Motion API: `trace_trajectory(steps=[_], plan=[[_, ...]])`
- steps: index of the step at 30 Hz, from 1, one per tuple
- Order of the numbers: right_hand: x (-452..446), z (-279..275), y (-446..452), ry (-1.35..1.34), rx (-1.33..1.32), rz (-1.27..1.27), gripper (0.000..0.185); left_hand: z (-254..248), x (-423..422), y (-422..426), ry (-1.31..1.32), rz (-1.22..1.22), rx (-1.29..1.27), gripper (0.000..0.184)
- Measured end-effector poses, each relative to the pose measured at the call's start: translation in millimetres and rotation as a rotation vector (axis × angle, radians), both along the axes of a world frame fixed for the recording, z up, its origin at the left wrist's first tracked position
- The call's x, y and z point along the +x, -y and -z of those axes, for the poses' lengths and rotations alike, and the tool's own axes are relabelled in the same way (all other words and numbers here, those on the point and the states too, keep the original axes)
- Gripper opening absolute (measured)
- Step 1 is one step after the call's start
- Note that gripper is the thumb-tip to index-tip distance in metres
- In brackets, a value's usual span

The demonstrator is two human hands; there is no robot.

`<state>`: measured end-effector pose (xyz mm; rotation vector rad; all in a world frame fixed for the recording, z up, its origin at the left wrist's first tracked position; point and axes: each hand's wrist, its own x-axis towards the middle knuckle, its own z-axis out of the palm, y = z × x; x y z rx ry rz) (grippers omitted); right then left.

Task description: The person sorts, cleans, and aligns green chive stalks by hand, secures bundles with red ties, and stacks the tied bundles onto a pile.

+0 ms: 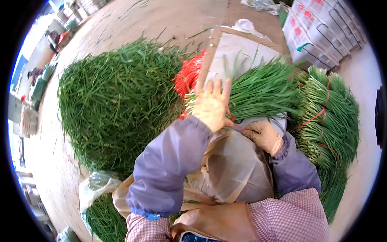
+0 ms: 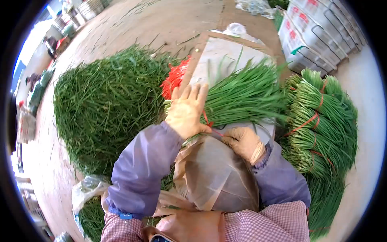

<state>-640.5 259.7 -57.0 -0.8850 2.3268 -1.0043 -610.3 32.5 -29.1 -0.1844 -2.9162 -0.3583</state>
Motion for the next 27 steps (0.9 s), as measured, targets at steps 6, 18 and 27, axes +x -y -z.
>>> trace_trajectory(steps=[6, 18, 27], plan=[[15, -22, 42, -0.302, -0.793, 0.185, 0.010, 11, 6, -35, -0.051, -0.104, -0.243, 0.071], [54, 62, 2, 0.608, -0.795, 0.345, 0.032, 18, -18, -22, 0.363, -0.142, -0.058, 0.111], [37, -5, 20, 0.702, -1.001, 0.258, 0.030, 24, -8, -40, -0.189, -0.136, -0.486, 0.098]])
